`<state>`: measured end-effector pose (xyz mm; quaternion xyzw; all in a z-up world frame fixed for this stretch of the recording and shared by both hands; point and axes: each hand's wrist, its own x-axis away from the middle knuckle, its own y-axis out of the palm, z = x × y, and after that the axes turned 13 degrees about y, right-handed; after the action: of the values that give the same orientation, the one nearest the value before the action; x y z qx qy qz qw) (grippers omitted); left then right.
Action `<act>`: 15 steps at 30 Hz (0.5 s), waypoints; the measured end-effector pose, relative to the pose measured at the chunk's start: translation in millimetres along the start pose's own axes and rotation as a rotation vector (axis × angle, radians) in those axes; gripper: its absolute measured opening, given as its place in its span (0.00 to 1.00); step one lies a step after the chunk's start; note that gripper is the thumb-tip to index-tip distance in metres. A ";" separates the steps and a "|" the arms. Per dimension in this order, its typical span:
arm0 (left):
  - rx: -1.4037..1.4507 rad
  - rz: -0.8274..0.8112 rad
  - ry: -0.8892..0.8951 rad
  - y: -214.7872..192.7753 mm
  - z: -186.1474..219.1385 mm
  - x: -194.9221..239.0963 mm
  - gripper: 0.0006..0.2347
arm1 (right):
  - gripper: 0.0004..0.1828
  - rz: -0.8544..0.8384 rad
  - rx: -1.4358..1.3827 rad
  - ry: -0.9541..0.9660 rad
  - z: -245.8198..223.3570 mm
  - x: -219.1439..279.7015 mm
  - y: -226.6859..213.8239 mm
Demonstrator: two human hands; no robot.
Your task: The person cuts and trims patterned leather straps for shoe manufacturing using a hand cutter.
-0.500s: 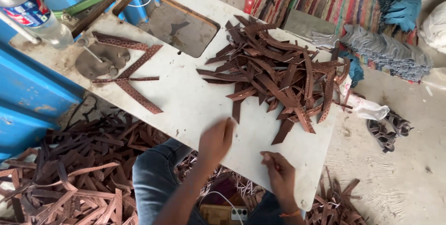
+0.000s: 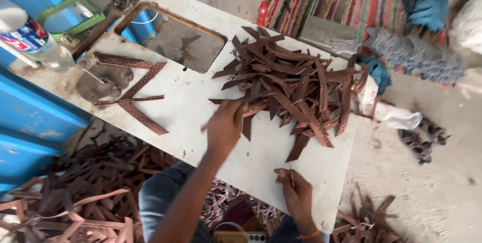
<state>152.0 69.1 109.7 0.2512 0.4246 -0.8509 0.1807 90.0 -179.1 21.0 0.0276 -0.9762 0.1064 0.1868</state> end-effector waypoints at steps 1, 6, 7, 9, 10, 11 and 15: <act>0.066 0.053 -0.032 -15.0 15.2 16.4 0.03 | 0.16 -0.020 -0.015 -0.019 -0.8 1.1 0.9; 0.222 0.107 0.156 -35.6 55.1 72.3 0.13 | 0.20 -0.135 -0.200 0.040 -12.1 8.5 -11.3; 0.132 -0.024 0.321 -43.2 63.0 75.1 0.15 | 0.24 -0.209 -0.461 0.115 -27.4 19.9 -11.7; 0.039 -0.151 0.492 -39.0 62.9 84.3 0.18 | 0.27 -0.281 -0.725 0.180 0.5 21.7 -8.6; -0.041 -0.201 0.507 -26.7 54.4 90.0 0.19 | 0.20 -0.218 -0.650 0.181 43.4 10.9 -5.2; -0.122 -0.250 0.521 -13.7 45.7 95.2 0.20 | 0.14 -0.156 -0.577 0.183 86.1 -1.3 -1.7; -0.112 -0.165 0.215 18.0 32.0 124.2 0.05 | 0.14 -0.007 -0.615 0.278 -12.5 60.3 20.3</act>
<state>52.2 21.1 42.6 0.2946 0.5075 -0.8060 0.0776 36.7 -157.4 50.6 -0.0416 -0.9277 -0.1911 0.3179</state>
